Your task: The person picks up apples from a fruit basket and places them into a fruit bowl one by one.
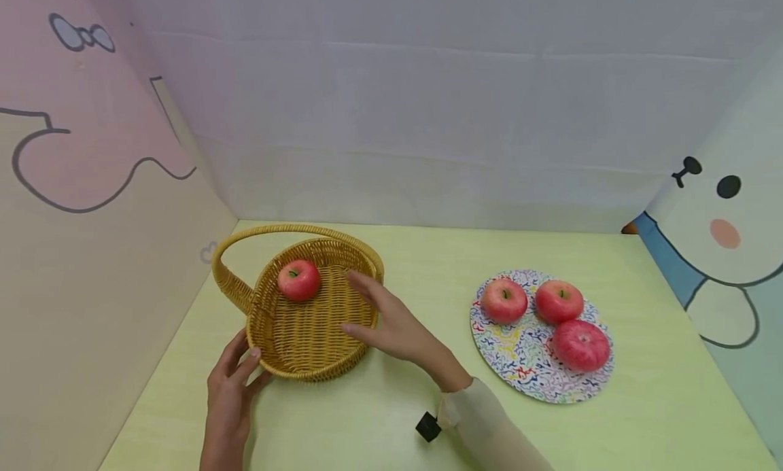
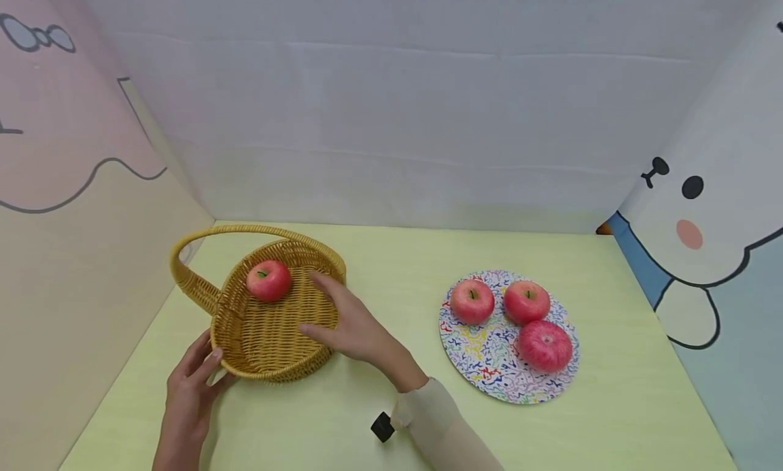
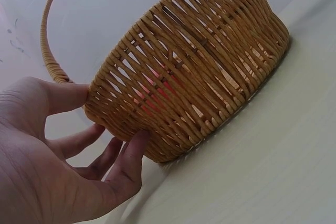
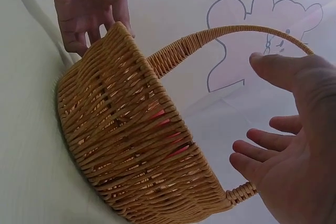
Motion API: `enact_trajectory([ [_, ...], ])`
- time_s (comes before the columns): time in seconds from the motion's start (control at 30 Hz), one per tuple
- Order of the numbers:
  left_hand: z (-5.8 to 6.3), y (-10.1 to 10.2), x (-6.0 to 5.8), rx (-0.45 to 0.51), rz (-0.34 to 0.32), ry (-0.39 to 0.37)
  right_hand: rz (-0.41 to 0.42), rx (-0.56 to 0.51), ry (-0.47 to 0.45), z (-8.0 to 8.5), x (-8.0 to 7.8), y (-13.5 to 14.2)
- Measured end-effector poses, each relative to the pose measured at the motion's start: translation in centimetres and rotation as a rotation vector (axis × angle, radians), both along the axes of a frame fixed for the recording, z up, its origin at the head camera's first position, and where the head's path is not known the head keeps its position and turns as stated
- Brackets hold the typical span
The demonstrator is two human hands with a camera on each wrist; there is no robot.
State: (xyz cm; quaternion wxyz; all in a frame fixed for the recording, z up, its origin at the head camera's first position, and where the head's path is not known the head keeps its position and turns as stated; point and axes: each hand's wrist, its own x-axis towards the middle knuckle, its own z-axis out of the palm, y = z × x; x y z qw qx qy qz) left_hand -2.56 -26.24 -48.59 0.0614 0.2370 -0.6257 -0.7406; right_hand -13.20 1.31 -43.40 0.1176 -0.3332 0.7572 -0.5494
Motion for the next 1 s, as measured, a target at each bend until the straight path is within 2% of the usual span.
enact_trajectory([
  [0.23,-0.1,0.1,-0.1,0.003,0.003,0.006,-0.007,-0.001,-0.061,-0.2,-1.0,-1.5],
  [0.37,-0.1,0.1,-0.1,-0.003,-0.002,0.006,-0.022,0.003,-0.059,-0.5,-1.5,-2.4],
  [0.73,-0.2,0.3,-0.1,-0.014,-0.003,0.016,-0.126,0.156,-0.060,-0.8,-2.1,-5.3],
  [1.0,-0.3,0.1,-0.2,-0.013,-0.001,0.009,-0.154,0.208,-0.082,-1.0,-2.5,-7.0],
])
